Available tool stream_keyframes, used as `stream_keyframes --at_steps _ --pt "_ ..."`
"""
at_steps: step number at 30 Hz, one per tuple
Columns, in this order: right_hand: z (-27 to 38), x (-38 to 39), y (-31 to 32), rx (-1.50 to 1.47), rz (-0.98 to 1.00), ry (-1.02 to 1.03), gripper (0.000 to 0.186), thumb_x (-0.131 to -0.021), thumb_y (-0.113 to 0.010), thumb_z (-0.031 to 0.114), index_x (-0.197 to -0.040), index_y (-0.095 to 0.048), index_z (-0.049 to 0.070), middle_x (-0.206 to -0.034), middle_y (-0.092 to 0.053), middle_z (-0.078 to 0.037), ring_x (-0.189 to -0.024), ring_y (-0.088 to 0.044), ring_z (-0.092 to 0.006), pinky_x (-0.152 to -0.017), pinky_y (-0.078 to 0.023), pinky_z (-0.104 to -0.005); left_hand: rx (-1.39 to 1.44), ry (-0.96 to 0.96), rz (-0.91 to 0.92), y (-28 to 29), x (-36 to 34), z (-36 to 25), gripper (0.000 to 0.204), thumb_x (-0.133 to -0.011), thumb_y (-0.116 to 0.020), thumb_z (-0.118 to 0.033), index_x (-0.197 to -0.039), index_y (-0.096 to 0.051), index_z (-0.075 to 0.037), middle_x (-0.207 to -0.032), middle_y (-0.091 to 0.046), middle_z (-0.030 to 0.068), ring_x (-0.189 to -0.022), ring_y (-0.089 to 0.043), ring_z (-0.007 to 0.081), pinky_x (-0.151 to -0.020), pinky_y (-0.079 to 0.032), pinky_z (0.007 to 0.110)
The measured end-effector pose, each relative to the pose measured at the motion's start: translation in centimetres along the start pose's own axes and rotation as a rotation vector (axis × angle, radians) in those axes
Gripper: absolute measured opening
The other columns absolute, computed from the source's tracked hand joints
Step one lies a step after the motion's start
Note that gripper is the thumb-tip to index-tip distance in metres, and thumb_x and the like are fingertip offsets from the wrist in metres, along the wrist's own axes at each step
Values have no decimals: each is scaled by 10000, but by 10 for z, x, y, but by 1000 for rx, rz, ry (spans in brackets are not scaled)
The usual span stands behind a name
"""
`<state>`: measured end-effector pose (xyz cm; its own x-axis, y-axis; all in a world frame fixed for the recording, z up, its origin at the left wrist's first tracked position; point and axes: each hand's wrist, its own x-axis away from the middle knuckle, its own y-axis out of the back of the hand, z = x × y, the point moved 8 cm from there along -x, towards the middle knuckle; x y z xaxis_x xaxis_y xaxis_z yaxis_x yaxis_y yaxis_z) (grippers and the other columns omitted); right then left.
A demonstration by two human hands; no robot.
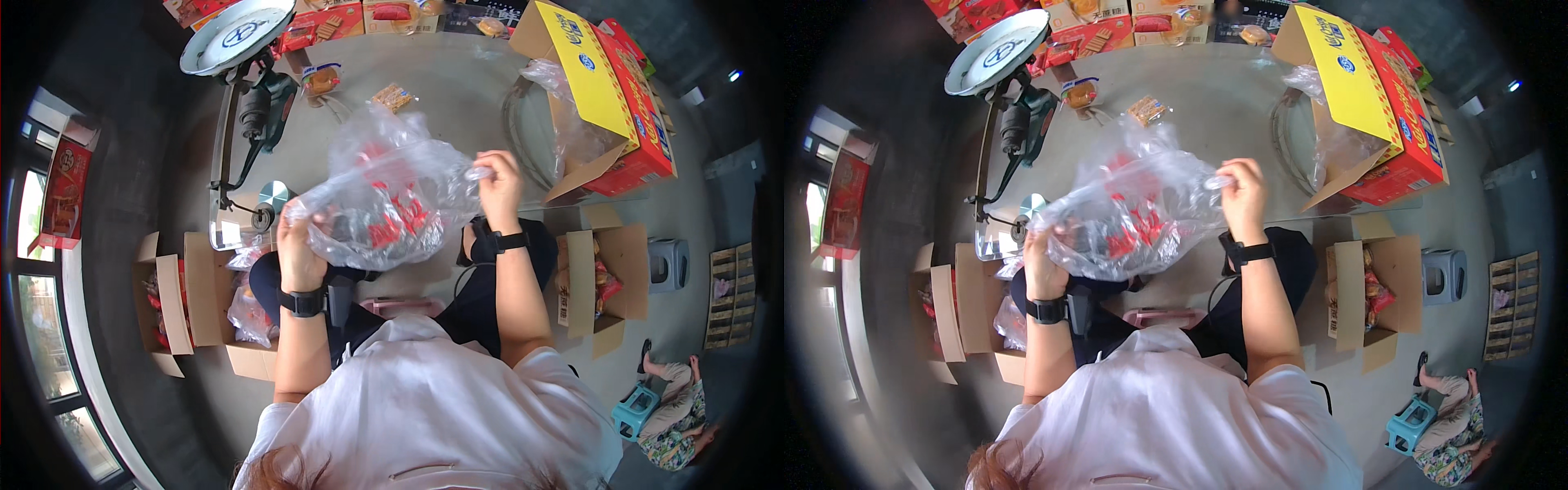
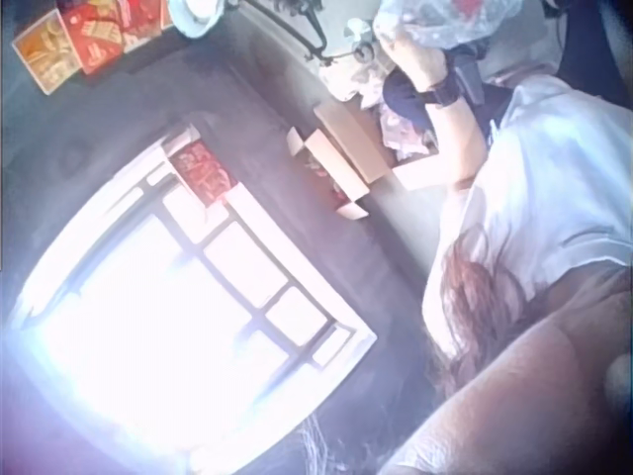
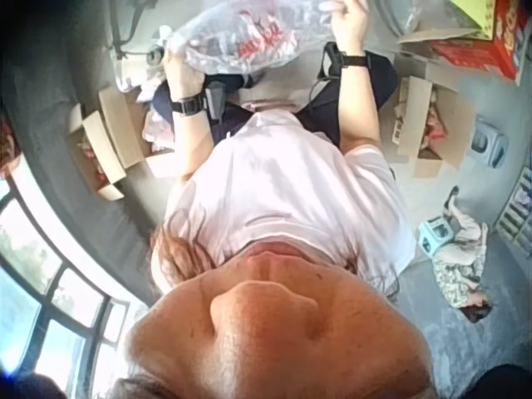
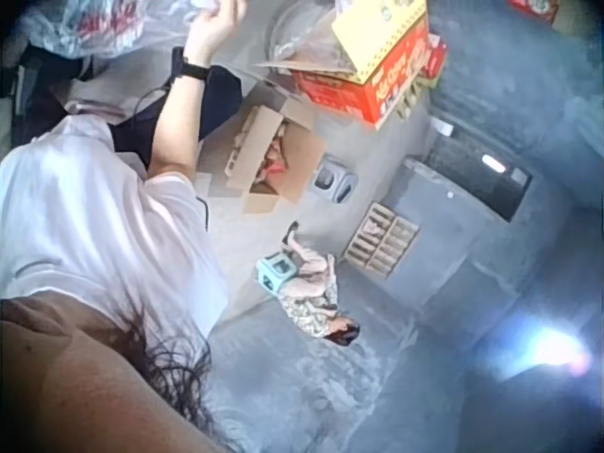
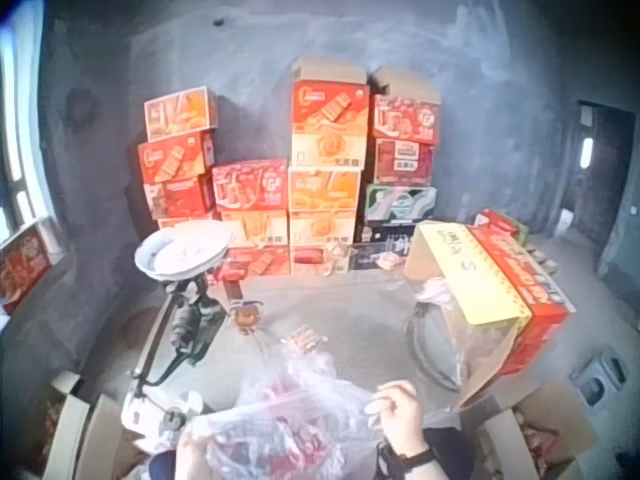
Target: Packing individual packaged snacks into a larger plastic bag.
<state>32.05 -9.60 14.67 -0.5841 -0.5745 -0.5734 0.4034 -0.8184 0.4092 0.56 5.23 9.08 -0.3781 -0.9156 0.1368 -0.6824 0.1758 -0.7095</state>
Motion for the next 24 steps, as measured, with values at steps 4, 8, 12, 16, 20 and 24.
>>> stream_keyframes --at_steps 4,8,12,16,20,24 --pt "-87 20 15 -228 20 -531 270 -759 -614 -112 -1003 -632 3 -1031 -652 -101 -939 -633 -153 -803 -507 -276 -130 -68 -127 9 -3 -13 111 -944 -540 -67 -1052 -540 -43 -989 -655 80 -877 -652 193 -797 -542 317" --pt "5 -3 29 -42 284 -109 769 -727 -784 87 -1403 -420 59 -1351 -491 -158 -1260 -477 -276 -1061 -366 -368 -258 -225 -144 12 6 -21 316 -942 -556 -144 -1236 -557 -29 -1115 -644 104 -1013 -645 224 -829 -534 326" --pt "99 -14 29 -189 353 114 1044 -614 -887 247 -1457 -317 13 -1480 -375 -137 -1394 -321 -278 -1149 -240 -390 -361 -258 -160 -6 21 -12 113 -980 -516 -162 -1006 -581 -74 -788 -554 -35 -651 -478 53 -581 -388 209" --pt "93 16 -43 24 425 195 1074 -556 -899 253 -1456 -337 91 -1412 -399 -220 -1302 -380 -387 -1082 -313 -474 -316 4 34 -39 45 16 263 -990 -478 -277 -898 -591 -58 -655 -515 -15 -601 -463 72 -553 -362 218" --pt "39 54 -92 191 333 -4 793 -693 -794 210 -1394 -440 97 -1284 -522 -182 -1177 -497 -334 -993 -381 -431 -363 254 198 -52 89 37 392 -990 -442 -378 -889 -598 -32 -606 -526 19 -526 -461 95 -509 -358 227" --pt "-74 81 -124 -231 397 -574 244 -785 -700 119 -1012 -648 45 -899 -635 -81 -849 -599 -183 -782 -475 -313 -317 368 476 -66 121 34 313 -860 -663 -287 -973 -640 4 -892 -625 45 -701 -551 86 -626 -427 213"
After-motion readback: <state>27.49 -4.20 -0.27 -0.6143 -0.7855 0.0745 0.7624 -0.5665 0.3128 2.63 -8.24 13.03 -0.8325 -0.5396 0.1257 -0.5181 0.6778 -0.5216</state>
